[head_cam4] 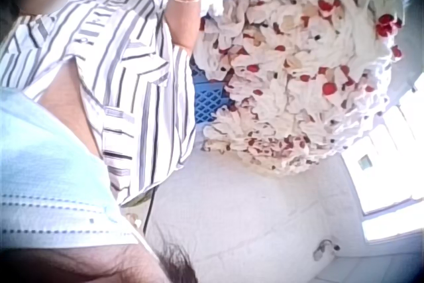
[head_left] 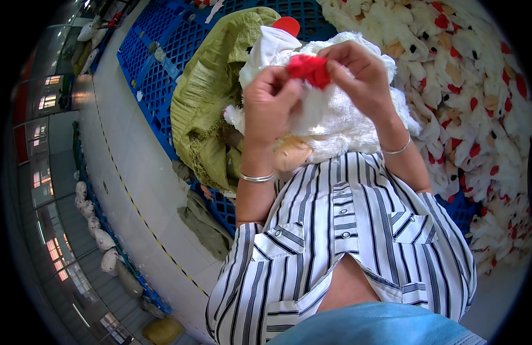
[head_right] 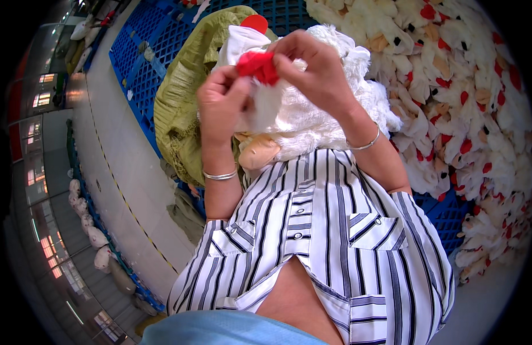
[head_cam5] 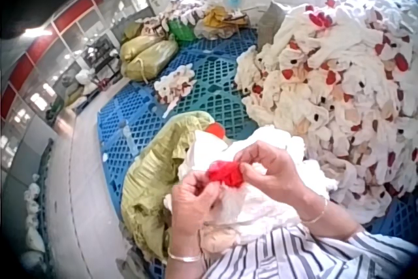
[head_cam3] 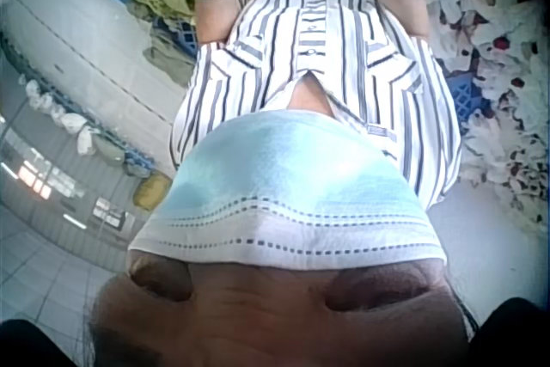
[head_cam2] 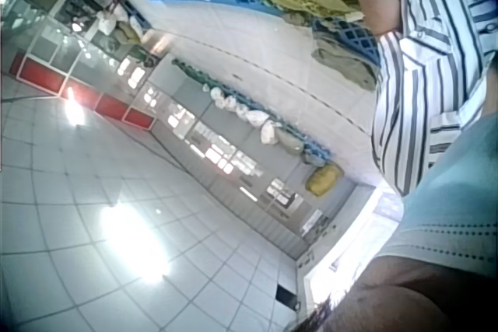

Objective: The person retrieves white stuffed animal bodies from a green sack and attaches red fabric pieces to their heads. They manipulate the fabric and the plush bodies by hand, repeatedly turning the items over to secure the attachments. The person handles the items one at a time, placing the finished units into a blue crate.

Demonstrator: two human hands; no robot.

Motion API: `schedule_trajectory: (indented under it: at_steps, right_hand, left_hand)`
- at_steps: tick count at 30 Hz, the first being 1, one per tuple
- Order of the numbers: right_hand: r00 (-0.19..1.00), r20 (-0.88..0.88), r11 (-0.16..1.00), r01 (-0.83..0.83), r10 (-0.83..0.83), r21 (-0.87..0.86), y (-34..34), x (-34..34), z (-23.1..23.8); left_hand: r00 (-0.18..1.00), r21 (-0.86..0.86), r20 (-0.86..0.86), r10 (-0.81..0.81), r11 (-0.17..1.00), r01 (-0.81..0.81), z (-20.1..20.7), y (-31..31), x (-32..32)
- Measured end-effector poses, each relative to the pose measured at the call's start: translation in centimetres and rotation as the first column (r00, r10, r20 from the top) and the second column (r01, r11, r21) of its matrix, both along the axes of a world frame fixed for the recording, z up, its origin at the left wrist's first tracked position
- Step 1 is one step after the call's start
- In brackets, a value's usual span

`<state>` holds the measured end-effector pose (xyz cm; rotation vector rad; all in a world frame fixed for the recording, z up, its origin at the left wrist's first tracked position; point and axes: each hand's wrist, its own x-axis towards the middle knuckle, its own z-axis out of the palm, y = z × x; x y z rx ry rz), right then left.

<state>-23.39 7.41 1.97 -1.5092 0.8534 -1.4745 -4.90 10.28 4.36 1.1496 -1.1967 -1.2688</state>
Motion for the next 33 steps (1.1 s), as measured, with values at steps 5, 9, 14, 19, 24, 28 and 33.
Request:
schedule_trajectory:
  at_steps: [5,9,14,19,24,28,33]
  right_hand:
    - [0.996,0.066,0.998,0.064,-0.065,0.026,-0.8,-1.3,0.8]
    - [0.993,0.114,0.999,-0.036,0.036,-0.004,-0.6,-0.9,0.7]
    - [0.976,0.142,0.986,-0.167,0.163,0.015,-0.6,-0.8,1.1]
    - [0.966,0.051,0.957,-0.26,0.255,0.127,-0.6,-0.8,0.3]
    - [0.963,0.039,0.951,-0.269,0.267,0.151,-0.5,-1.1,-0.4]
    - [0.975,-0.051,0.963,-0.206,0.217,0.176,-0.8,-1.6,0.3]
    - [0.968,-0.138,0.962,-0.176,0.207,0.207,-1.4,-2.4,1.8]
  left_hand:
    - [0.996,-0.197,-0.077,0.049,0.978,-0.063,0.9,-1.0,1.5]
    - [0.999,-0.076,-0.039,-0.033,0.997,0.03,1.2,-0.8,-0.5]
    - [0.999,-0.131,-0.008,-0.048,0.99,0.046,0.5,-1.6,-0.2]
    - [0.987,-0.055,-0.145,-0.065,0.997,0.057,0.3,-1.5,-0.9]
    - [0.993,0.098,0.003,-0.121,0.988,0.12,-1.1,-0.9,-0.7]
    - [0.992,0.029,0.034,-0.123,0.992,0.122,-1.4,-1.2,0.9]
    - [0.981,-0.114,-0.096,-0.169,0.981,0.158,-0.5,-1.2,-0.2]
